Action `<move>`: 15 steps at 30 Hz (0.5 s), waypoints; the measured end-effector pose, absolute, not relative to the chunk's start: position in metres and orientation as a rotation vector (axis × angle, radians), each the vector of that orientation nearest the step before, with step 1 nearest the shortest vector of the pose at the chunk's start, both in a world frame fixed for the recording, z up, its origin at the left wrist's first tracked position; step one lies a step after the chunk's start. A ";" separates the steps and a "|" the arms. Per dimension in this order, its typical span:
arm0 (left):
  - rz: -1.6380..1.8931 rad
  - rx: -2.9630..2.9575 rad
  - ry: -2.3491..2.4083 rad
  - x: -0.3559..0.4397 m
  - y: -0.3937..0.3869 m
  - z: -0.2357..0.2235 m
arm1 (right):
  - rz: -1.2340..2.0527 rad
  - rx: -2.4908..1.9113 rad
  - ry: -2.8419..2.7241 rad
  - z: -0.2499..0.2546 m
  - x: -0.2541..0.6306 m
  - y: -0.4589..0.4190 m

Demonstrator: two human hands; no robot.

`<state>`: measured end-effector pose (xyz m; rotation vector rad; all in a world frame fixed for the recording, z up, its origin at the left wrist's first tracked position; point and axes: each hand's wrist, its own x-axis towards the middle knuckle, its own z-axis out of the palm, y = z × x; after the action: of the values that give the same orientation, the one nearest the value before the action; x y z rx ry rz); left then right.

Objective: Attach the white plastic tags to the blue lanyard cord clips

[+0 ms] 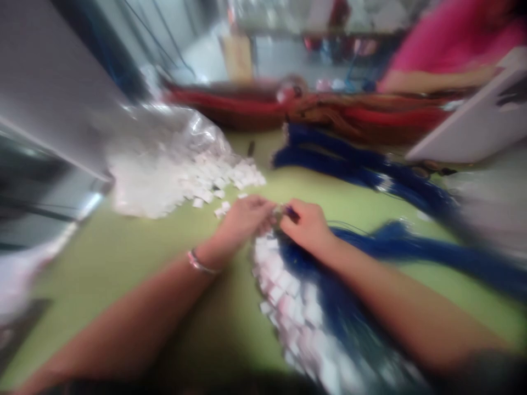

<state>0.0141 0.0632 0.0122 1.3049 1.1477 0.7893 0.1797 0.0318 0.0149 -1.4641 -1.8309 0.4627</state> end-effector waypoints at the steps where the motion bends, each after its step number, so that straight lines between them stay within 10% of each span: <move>1: 0.786 1.320 1.155 0.014 0.063 0.013 | 0.477 -1.468 -1.831 0.015 0.180 0.032; 15: 0.709 1.368 1.206 0.016 0.061 0.018 | 0.357 -1.596 -2.025 0.021 0.178 0.029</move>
<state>0.0158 0.0613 0.0183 1.3679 1.2057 0.7091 0.1782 0.0288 0.0206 -1.5956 -2.0255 0.3571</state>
